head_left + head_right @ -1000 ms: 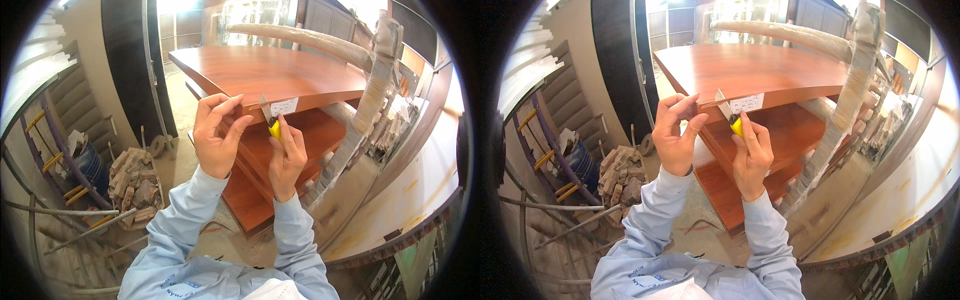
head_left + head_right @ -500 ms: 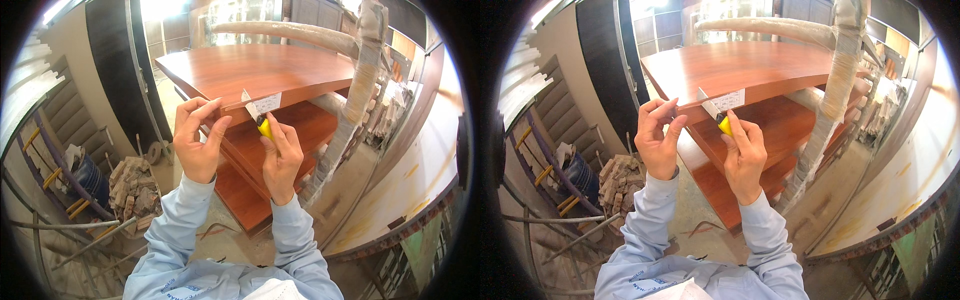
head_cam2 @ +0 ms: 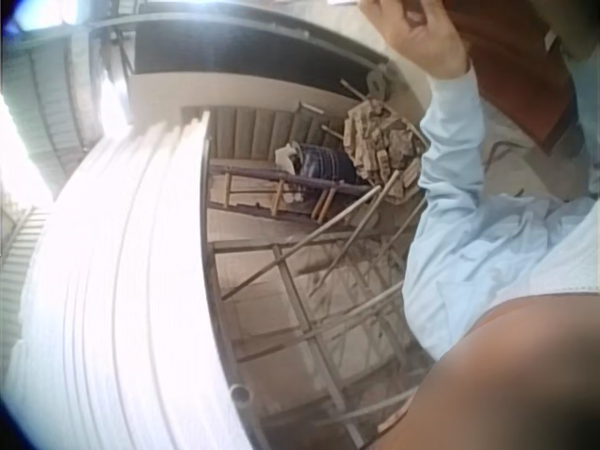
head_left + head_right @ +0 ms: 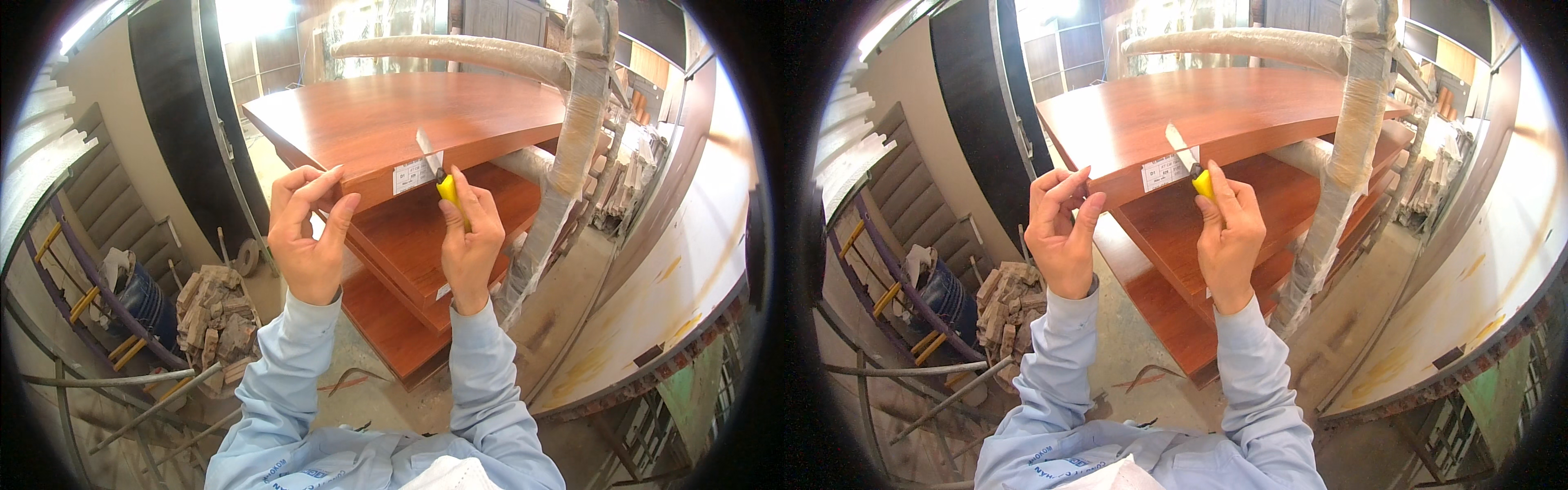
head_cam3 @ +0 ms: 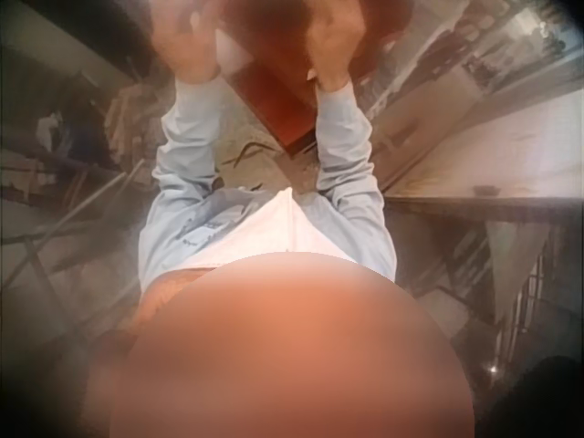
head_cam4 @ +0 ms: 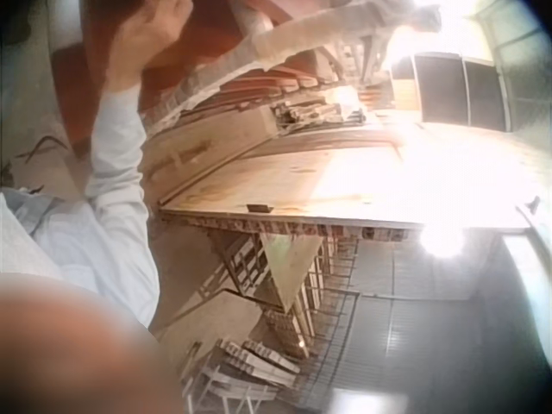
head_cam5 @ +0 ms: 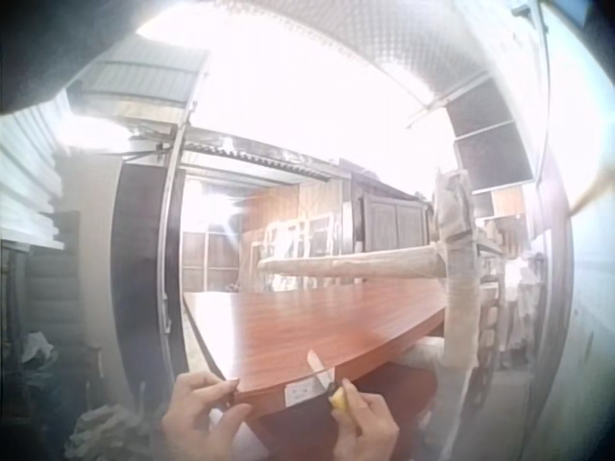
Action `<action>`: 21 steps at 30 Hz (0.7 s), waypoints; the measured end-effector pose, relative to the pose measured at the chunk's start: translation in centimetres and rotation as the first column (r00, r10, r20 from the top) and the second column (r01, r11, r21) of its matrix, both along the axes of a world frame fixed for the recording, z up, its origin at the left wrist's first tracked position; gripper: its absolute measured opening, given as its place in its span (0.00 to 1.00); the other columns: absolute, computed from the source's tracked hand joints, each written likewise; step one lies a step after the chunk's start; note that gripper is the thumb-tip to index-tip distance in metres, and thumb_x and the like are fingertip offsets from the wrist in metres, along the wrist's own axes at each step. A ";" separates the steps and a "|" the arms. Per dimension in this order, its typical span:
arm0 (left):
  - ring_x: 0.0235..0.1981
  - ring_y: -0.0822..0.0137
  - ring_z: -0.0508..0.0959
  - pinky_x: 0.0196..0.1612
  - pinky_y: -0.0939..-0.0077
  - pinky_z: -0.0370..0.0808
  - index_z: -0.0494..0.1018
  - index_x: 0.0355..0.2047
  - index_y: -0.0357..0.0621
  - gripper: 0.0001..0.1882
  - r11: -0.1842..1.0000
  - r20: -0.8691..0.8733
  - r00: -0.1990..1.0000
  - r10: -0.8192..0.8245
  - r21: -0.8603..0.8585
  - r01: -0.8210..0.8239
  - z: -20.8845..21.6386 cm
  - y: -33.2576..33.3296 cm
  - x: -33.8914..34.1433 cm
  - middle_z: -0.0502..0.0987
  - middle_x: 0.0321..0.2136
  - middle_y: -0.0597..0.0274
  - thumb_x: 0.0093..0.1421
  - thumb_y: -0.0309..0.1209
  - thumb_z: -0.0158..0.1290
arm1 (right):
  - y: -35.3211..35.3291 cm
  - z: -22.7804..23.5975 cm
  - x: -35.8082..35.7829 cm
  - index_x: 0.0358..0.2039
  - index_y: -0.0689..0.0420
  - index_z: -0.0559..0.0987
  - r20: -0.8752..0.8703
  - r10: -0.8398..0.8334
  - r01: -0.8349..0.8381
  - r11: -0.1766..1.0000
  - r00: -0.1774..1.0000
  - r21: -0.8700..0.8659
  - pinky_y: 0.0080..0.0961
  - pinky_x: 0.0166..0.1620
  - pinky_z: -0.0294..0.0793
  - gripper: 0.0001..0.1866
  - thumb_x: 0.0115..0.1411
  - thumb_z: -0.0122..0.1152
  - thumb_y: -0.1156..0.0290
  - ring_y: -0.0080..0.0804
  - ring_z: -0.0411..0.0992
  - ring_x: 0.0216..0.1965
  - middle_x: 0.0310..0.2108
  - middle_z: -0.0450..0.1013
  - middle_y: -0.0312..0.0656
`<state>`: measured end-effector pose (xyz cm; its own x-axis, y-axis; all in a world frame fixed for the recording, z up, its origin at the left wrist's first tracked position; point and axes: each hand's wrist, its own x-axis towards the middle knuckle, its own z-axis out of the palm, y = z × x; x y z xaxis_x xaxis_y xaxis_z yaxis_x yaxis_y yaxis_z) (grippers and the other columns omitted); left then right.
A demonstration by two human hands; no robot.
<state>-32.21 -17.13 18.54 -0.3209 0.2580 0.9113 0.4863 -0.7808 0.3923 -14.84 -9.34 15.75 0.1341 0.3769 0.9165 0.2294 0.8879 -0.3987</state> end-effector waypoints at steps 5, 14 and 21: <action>0.36 0.75 0.74 0.41 0.79 0.74 0.81 0.49 0.37 0.17 1.000 -0.002 1.000 0.015 -0.009 -0.015 0.0 0.0 0.0 0.72 0.43 0.63 0.59 0.20 0.66 | 1.2 0.1 1.2 0.58 0.58 0.81 -0.002 -0.066 0.066 0.997 0.998 -0.040 0.28 0.39 0.76 0.20 0.65 0.64 0.77 0.35 0.75 0.35 0.37 0.76 0.46; 0.36 0.75 0.74 0.41 0.80 0.74 0.81 0.49 0.37 0.17 0.999 -0.013 0.999 0.039 -0.004 -0.039 0.0 0.0 0.1 0.72 0.44 0.63 0.59 0.19 0.65 | 3.7 -0.2 2.9 0.57 0.59 0.81 -0.022 -0.106 0.104 0.992 0.994 -0.070 0.30 0.41 0.75 0.19 0.65 0.64 0.76 0.36 0.75 0.36 0.37 0.77 0.46; 0.37 0.75 0.74 0.43 0.80 0.74 0.81 0.50 0.37 0.18 1.000 0.029 1.000 0.002 -0.026 -0.001 -0.1 -0.1 0.3 0.72 0.44 0.62 0.58 0.18 0.65 | 5.0 -0.2 4.1 0.57 0.59 0.81 -0.057 -0.144 0.138 0.985 0.988 -0.103 0.29 0.41 0.74 0.19 0.65 0.64 0.75 0.37 0.75 0.36 0.36 0.77 0.47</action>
